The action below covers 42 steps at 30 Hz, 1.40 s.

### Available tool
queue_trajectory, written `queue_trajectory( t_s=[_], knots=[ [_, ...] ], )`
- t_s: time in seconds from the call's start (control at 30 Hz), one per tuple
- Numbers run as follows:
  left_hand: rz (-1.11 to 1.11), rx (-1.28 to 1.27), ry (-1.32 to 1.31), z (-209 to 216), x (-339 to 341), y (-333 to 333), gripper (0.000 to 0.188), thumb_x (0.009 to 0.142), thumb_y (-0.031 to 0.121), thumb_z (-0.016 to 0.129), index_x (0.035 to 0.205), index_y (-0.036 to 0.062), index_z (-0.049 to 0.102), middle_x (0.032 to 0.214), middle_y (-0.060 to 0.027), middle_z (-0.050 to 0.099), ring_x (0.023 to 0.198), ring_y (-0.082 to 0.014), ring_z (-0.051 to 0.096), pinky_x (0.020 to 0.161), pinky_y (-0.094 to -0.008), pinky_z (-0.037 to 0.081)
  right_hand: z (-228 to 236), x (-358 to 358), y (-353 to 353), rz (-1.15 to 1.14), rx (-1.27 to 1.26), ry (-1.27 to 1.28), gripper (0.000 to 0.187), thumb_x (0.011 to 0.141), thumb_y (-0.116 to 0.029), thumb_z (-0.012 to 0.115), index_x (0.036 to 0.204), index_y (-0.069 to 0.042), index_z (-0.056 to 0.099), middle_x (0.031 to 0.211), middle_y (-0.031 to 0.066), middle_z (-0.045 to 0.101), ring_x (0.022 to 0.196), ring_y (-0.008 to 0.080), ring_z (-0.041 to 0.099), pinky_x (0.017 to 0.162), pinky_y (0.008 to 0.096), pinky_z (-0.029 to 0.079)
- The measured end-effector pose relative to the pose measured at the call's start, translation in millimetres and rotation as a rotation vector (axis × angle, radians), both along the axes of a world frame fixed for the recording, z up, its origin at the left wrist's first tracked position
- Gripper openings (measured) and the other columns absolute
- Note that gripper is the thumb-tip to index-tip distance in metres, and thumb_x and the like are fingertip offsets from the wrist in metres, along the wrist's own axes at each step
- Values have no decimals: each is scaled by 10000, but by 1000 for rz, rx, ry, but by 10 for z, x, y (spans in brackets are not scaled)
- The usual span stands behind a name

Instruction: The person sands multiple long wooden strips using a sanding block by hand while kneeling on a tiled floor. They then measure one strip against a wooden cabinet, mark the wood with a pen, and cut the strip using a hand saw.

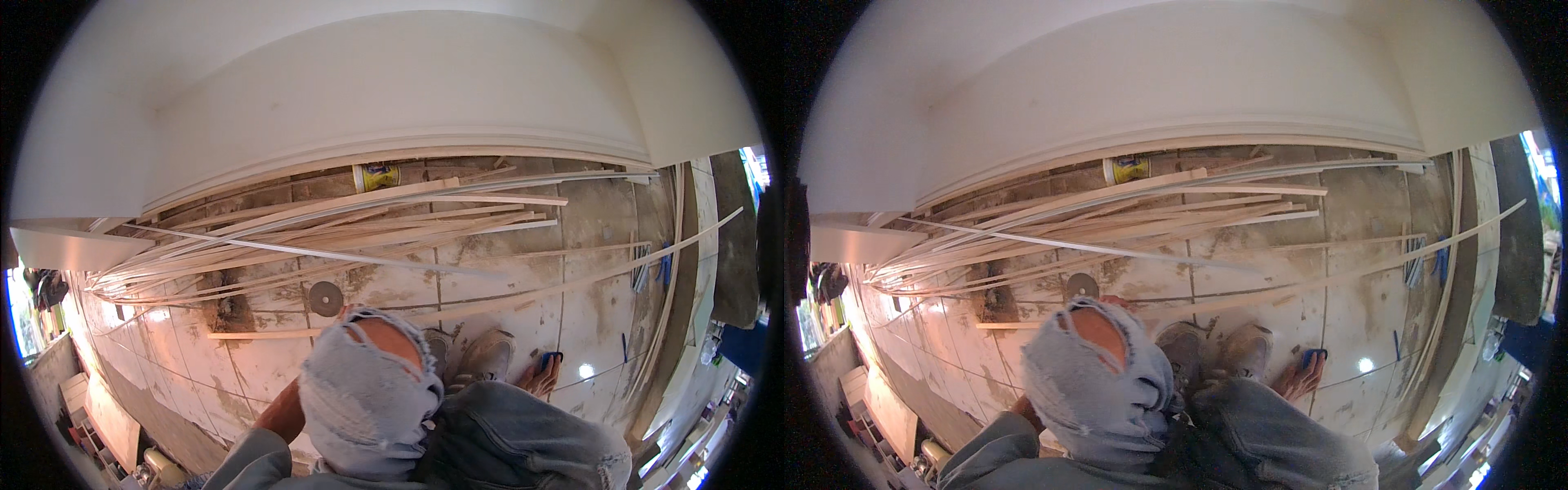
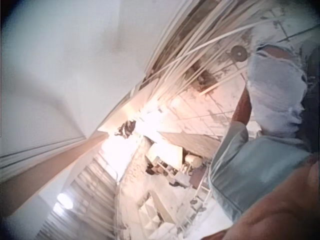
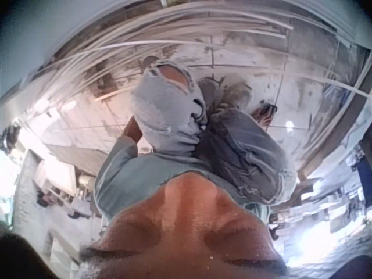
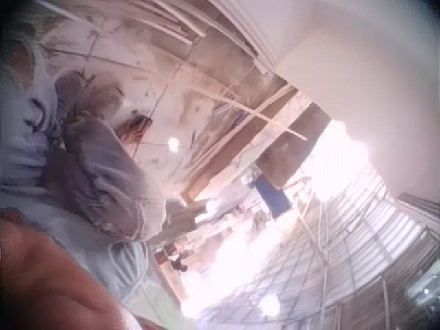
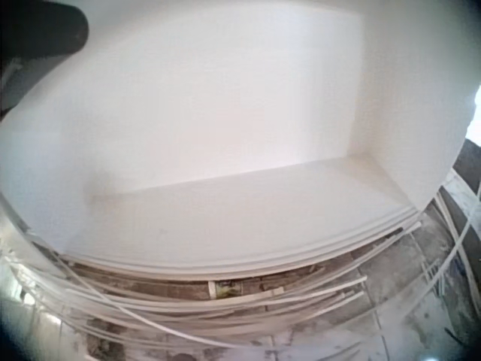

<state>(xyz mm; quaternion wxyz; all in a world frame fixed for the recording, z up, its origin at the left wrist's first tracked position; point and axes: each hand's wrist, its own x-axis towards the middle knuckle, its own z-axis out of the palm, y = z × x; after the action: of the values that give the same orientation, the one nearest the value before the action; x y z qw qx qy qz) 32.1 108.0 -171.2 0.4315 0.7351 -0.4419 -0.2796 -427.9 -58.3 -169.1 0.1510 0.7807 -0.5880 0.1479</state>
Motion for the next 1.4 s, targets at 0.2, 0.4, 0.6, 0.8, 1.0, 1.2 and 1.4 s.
queue_trajectory(
  t_s=[0.2, 0.4, 0.6, 0.8, 1.0, 1.2, 1.4],
  knots=[
    [359, 66, -326, 85, 264, -421, 357, 818, 50, 670, 1172, 36, 626, 1121, -169, 627, 1085, -392, 575, 956, -514, 436, -21, 8, 67, -43, 21, -14, 393, 956, -162, 514, 1315, -22, 592, 1355, 158, 604, 1198, 358, 587, 1013, 452, 454],
    [279, 105, -720, 393, 603, -920, 321, 896, 53, 608, 1217, 65, 622, 1178, -171, 592, 1107, -388, 547, 982, -504, 409, -6, -41, 95, -88, 23, -6, 391, 961, -159, 522, 1324, -29, 584, 1364, 153, 599, 1213, 357, 573, 1028, 457, 432],
    [216, 142, -782, 520, 822, -972, 222, 916, 73, 629, 1128, 74, 697, 1180, -136, 600, 1121, -349, 560, 960, -473, 430, -46, 35, 111, -100, 58, -39, 390, 965, -157, 530, 1333, -35, 575, 1372, 148, 593, 1229, 356, 559, 1042, 462, 409],
    [32, 103, -841, 545, 927, -991, 232, 872, 63, 655, 1094, 99, 710, 1215, -123, 579, 1113, -359, 559, 977, -478, 443, -13, 52, 98, -138, 88, -53, 390, 970, -155, 539, 1342, -42, 566, 1381, 143, 587, 1245, 354, 545, 1056, 467, 387],
    [71, 139, -644, 421, 1085, -806, 285, 856, 11, 641, 1133, 78, 659, 1213, -125, 583, 1113, -377, 558, 931, -472, 466, 90, 176, -9, -205, 220, -185, 391, 974, -153, 547, 1351, -49, 557, 1390, 138, 581, 1260, 353, 531, 1070, 472, 364],
    [-244, 117, -481, 900, 1278, -727, 281, 882, -44, 591, 1151, 28, 629, 991, -134, 640, 827, -344, 635, 711, -397, 523, 473, 199, -330, -180, 406, -814, 306, 950, -44, 525, 1236, 1, 625, 1215, 139, 640, 1087, 252, 598, 962, 380, 438],
    [-293, 141, -131, 1089, 1207, -692, 276, 871, -79, 616, 1131, 8, 641, 837, -90, 611, 631, -171, 565, 550, -290, 453, 1105, 867, -957, 115, 155, -1191, 190, 954, -15, 521, 1107, 57, 606, 1180, 197, 637, 1126, 283, 602, 905, 393, 496]
  ],
)
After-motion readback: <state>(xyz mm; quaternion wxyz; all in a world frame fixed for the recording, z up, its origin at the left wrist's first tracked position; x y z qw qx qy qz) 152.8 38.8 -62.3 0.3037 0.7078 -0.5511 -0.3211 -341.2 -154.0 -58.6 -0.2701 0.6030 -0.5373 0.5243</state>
